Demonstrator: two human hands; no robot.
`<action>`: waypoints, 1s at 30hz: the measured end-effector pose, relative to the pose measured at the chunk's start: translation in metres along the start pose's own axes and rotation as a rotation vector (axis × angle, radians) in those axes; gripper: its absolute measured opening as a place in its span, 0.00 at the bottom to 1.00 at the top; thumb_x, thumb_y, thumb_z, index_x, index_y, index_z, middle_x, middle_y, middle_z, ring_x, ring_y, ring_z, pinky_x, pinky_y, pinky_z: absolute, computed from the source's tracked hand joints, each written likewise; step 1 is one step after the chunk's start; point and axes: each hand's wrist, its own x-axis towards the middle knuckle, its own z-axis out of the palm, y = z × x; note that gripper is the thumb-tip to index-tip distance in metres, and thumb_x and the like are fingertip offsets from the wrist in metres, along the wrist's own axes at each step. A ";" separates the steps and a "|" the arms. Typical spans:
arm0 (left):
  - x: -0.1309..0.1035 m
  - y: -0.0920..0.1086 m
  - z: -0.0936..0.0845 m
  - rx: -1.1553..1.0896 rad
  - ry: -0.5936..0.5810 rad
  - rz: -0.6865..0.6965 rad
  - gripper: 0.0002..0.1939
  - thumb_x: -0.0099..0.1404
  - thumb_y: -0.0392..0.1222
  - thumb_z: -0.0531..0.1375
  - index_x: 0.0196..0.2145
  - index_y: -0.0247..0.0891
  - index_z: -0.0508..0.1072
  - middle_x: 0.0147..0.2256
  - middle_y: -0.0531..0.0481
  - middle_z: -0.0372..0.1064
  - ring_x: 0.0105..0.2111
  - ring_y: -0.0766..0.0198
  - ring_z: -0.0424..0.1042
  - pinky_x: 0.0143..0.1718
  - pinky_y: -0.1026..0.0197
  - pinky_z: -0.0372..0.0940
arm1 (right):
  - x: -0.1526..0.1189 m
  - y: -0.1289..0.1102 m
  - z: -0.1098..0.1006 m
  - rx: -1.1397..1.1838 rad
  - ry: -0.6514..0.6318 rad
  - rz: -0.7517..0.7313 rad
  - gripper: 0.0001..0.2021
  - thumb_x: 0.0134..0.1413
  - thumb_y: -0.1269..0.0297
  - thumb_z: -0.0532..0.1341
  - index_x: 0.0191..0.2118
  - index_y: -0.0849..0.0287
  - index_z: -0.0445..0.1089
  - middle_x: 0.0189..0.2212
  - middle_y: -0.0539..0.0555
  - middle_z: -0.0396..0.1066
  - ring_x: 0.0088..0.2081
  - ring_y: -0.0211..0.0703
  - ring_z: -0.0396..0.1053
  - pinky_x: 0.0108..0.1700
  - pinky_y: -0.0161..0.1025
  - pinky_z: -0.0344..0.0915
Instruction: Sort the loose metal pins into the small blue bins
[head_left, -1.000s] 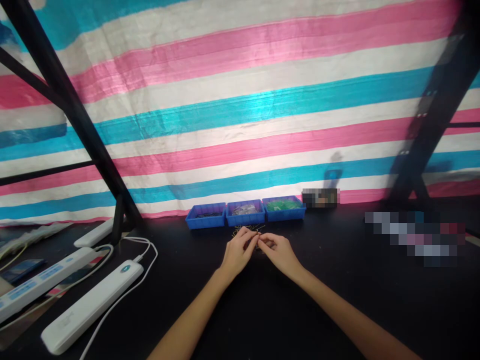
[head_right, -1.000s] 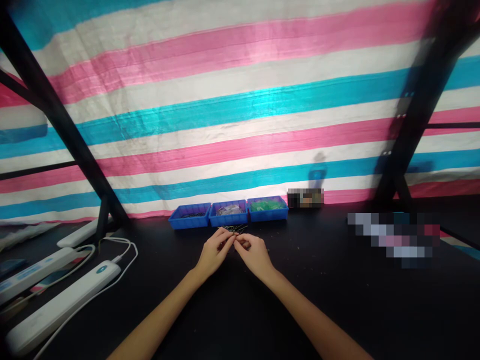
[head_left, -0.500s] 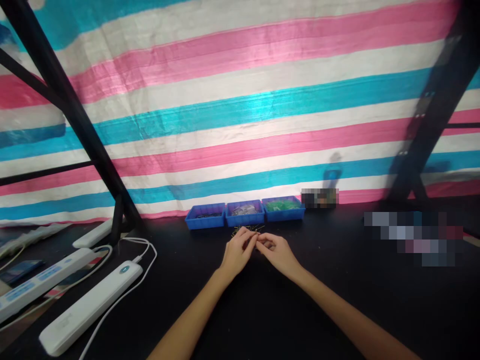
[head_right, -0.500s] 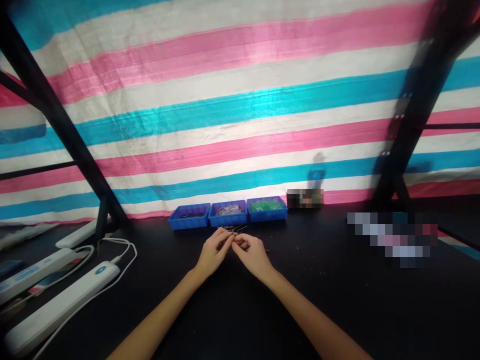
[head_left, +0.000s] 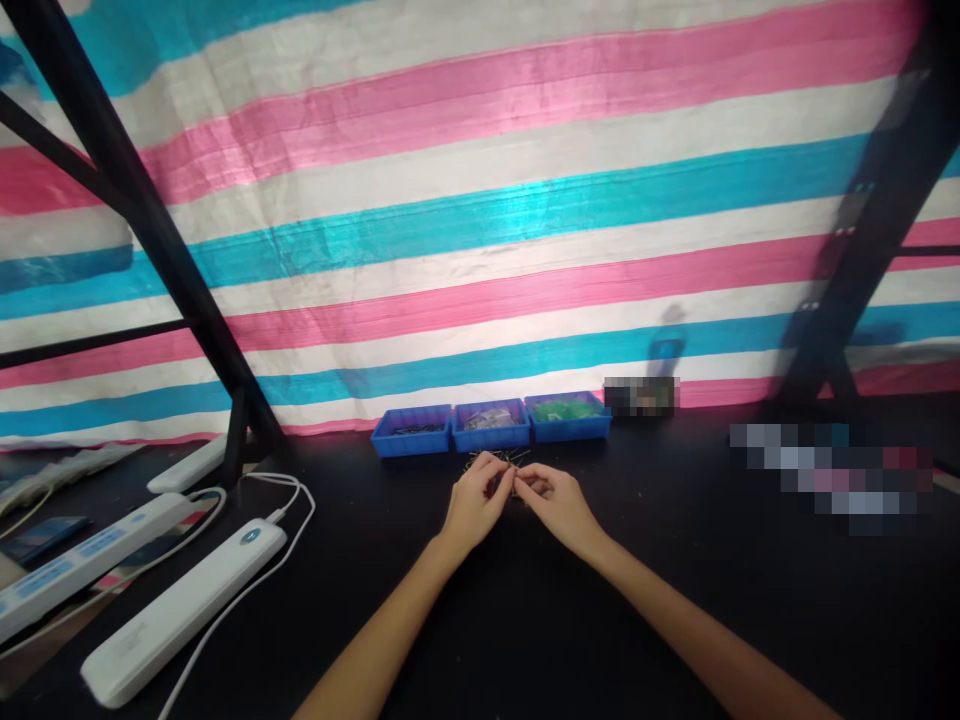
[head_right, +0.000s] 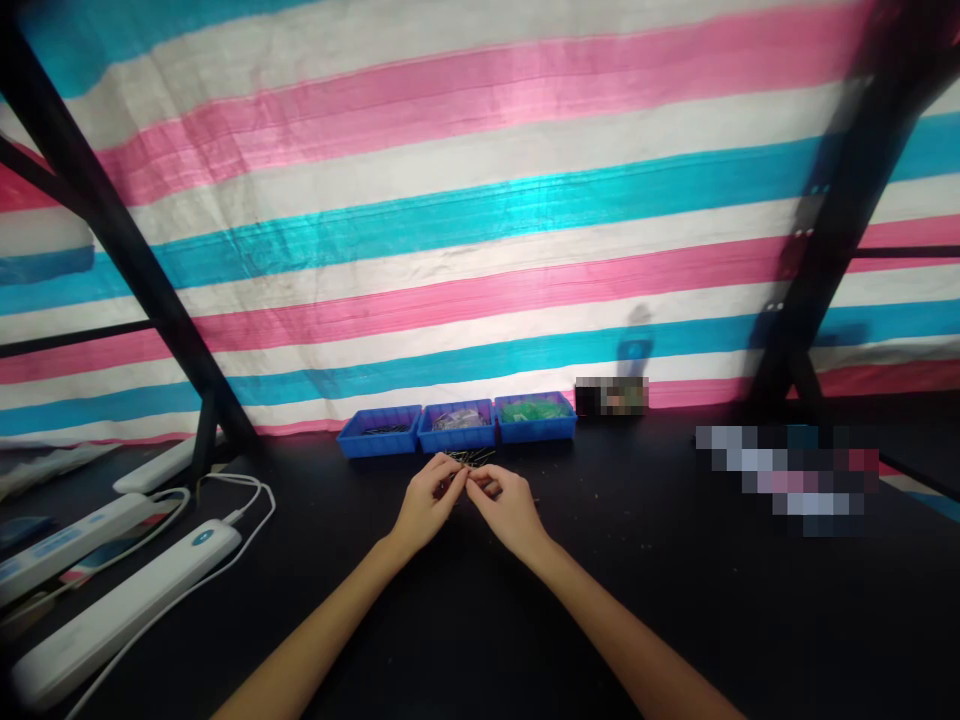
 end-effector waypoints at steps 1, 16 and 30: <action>0.000 0.000 0.000 -0.004 0.003 -0.002 0.14 0.63 0.45 0.48 0.30 0.37 0.70 0.30 0.51 0.62 0.23 0.71 0.60 0.23 0.68 0.57 | 0.000 0.000 0.000 -0.003 0.005 0.002 0.10 0.48 0.61 0.56 0.30 0.61 0.70 0.27 0.53 0.72 0.26 0.39 0.68 0.28 0.33 0.64; 0.001 -0.002 0.000 -0.009 0.023 -0.013 0.14 0.63 0.46 0.49 0.29 0.37 0.70 0.29 0.51 0.62 0.24 0.71 0.60 0.24 0.68 0.56 | 0.000 0.001 0.000 0.011 0.002 -0.001 0.11 0.49 0.60 0.55 0.31 0.61 0.70 0.26 0.52 0.71 0.26 0.38 0.67 0.27 0.32 0.64; 0.000 -0.002 0.001 -0.004 -0.004 -0.009 0.12 0.62 0.45 0.49 0.31 0.38 0.70 0.29 0.52 0.62 0.24 0.71 0.61 0.24 0.68 0.56 | -0.003 0.000 0.002 -0.026 -0.052 -0.033 0.10 0.49 0.61 0.55 0.30 0.61 0.70 0.24 0.51 0.70 0.24 0.36 0.65 0.26 0.31 0.61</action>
